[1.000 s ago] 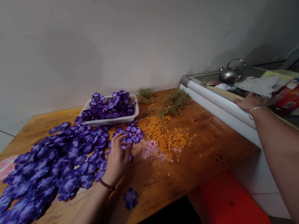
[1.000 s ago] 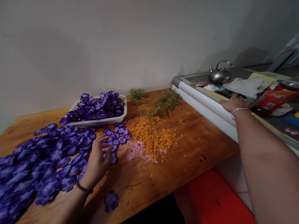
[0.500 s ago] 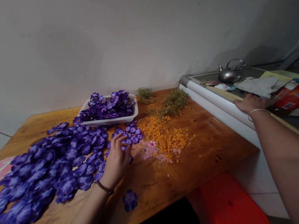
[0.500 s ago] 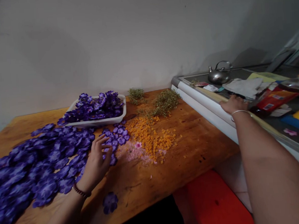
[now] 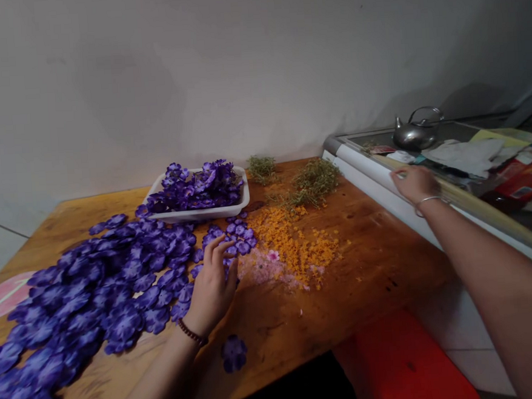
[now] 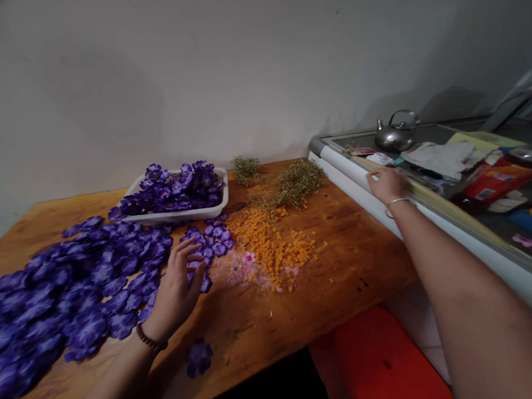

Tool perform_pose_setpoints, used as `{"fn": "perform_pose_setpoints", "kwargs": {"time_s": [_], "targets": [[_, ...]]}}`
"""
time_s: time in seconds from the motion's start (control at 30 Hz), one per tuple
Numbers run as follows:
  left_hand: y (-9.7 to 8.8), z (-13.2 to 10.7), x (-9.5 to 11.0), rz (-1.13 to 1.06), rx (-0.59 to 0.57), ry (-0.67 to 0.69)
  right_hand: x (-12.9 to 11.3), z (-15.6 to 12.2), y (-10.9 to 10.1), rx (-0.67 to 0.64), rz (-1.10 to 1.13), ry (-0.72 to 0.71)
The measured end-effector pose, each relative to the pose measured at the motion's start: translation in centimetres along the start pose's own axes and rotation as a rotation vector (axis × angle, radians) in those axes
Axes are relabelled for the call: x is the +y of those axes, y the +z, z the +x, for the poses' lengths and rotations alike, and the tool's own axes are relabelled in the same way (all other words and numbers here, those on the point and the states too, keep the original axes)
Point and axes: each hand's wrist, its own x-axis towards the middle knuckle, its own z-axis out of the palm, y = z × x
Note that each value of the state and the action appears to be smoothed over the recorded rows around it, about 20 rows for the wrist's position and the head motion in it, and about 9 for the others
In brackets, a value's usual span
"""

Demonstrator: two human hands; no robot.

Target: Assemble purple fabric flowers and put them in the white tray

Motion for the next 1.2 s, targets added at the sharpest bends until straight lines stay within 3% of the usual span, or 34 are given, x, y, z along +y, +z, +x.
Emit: {"fn": "perform_pose_setpoints", "kwargs": {"time_s": [0.07,0.13,0.23,0.3,0.37,0.47,0.6,0.87,1.07,1.2], "targets": [[0.1,0.0,-0.1,-0.002,-0.002,-0.010,-3.4,-0.3,1.9,-0.108,0.306,0.067],[0.1,0.0,-0.2,-0.005,-0.009,-0.021,-7.0,-0.8,3.8,-0.177,0.486,0.028],[0.1,0.0,-0.4,0.008,-0.010,-0.027,-11.4,-2.0,5.8,-0.398,0.574,-0.192],[0.1,0.0,-0.6,0.027,-0.008,-0.021,-13.5,-2.8,6.1,-0.526,0.498,-0.344],[0.1,0.1,-0.6,0.042,-0.008,-0.013,-15.0,-3.6,5.8,-0.533,0.399,-0.449],[0.1,0.1,-0.4,0.042,-0.007,-0.007,-16.8,-4.7,4.7,-0.420,0.314,-0.472],[0.2,0.0,0.1,0.025,-0.019,-0.010,-18.6,-6.0,3.8,-0.486,0.220,-0.549],[1.0,-0.4,0.3,0.037,-0.049,0.028,-20.1,-8.6,4.5,-0.554,0.214,-0.806],[0.9,-0.4,0.5,0.060,-0.046,0.046,-20.0,-8.6,4.2,-0.505,0.245,-0.587],[1.2,-0.6,0.3,0.059,-0.060,0.055,-19.8,-8.6,3.8,-0.494,0.152,-0.693]]}}
